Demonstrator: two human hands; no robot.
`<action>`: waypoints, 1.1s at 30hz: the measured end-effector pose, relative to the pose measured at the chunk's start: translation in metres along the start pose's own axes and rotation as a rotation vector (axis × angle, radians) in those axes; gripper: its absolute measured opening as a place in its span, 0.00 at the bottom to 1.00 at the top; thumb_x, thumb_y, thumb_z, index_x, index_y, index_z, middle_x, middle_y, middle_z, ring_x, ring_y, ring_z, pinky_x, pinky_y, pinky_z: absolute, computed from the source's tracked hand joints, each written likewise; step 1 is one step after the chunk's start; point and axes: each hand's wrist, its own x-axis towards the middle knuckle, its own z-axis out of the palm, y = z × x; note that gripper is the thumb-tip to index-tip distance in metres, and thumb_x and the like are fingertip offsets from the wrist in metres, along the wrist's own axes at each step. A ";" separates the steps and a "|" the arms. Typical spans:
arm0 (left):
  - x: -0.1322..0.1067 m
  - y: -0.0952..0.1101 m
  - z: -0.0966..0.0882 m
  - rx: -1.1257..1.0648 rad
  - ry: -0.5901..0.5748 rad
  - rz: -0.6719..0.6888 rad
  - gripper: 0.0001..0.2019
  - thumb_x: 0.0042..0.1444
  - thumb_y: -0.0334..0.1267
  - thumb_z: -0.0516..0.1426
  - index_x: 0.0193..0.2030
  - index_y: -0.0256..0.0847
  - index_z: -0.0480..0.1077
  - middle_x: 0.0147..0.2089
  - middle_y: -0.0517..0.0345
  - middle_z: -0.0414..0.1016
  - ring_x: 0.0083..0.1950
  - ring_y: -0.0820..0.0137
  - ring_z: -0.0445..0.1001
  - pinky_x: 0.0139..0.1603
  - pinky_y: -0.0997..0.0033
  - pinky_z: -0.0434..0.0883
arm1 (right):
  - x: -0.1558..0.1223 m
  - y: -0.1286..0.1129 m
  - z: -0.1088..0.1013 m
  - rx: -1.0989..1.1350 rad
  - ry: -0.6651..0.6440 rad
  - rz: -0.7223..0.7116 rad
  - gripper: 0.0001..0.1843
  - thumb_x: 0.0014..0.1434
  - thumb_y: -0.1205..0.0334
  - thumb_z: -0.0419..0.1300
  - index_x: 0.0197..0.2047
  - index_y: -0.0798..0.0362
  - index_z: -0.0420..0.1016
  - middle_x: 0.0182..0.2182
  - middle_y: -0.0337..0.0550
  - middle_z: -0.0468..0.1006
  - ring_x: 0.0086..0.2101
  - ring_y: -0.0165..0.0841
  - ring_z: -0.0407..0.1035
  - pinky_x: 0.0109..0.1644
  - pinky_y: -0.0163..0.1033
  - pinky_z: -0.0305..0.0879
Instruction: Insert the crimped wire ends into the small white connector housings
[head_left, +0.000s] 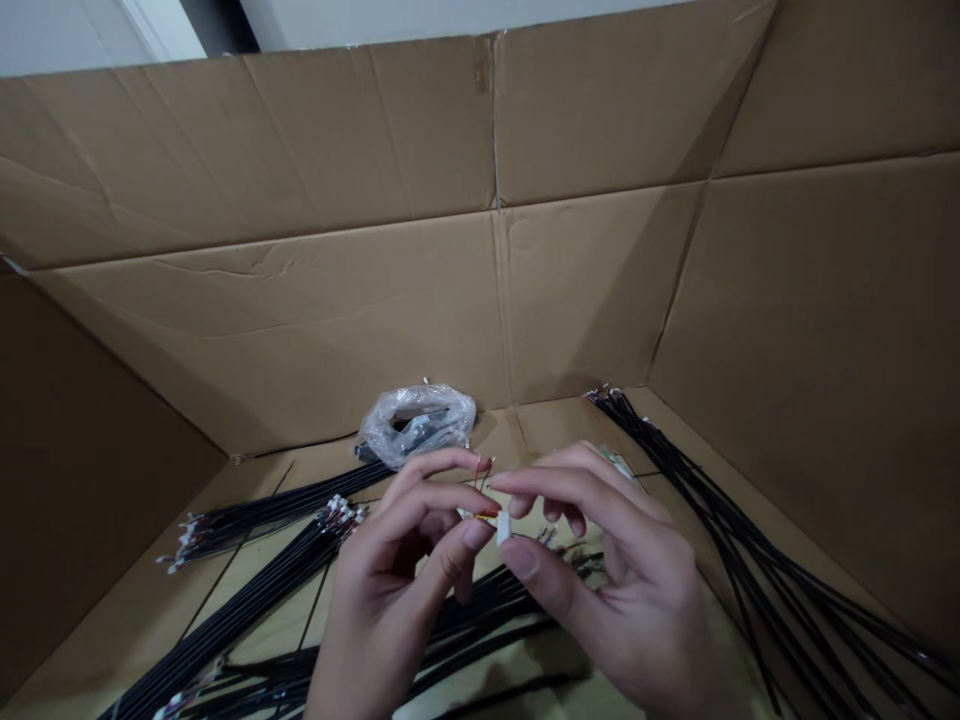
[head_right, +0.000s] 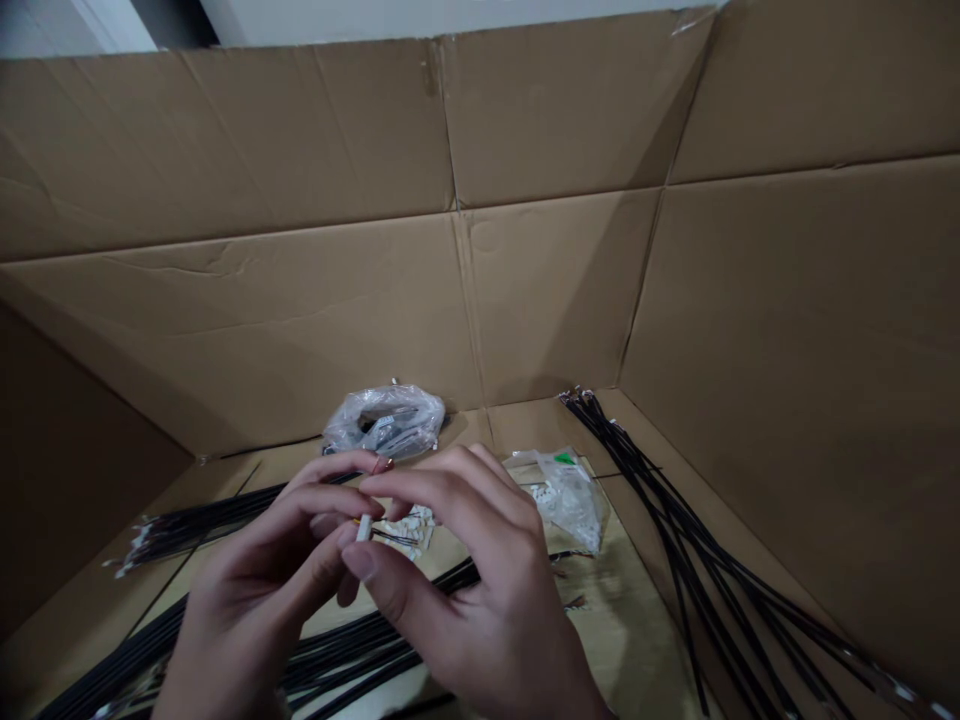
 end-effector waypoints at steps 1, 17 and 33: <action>-0.001 0.001 0.000 -0.007 0.002 -0.017 0.07 0.64 0.36 0.63 0.35 0.51 0.82 0.50 0.59 0.80 0.24 0.82 0.70 0.21 0.82 0.70 | 0.000 0.000 0.000 -0.006 0.001 0.004 0.07 0.67 0.60 0.69 0.48 0.46 0.82 0.37 0.36 0.82 0.35 0.31 0.70 0.38 0.37 0.67; 0.006 -0.003 -0.001 -0.046 -0.097 -0.149 0.05 0.61 0.40 0.66 0.35 0.48 0.85 0.48 0.50 0.82 0.38 0.68 0.79 0.23 0.80 0.73 | 0.002 0.009 -0.001 -0.112 0.067 -0.003 0.08 0.69 0.71 0.63 0.39 0.49 0.79 0.33 0.32 0.80 0.34 0.28 0.70 0.44 0.35 0.66; 0.003 -0.003 0.001 -0.212 -0.160 -0.313 0.08 0.66 0.43 0.63 0.39 0.47 0.83 0.42 0.59 0.78 0.23 0.84 0.63 0.30 0.81 0.69 | 0.005 0.012 0.002 0.050 0.041 0.278 0.10 0.69 0.60 0.62 0.34 0.49 0.78 0.29 0.34 0.76 0.31 0.31 0.67 0.36 0.38 0.63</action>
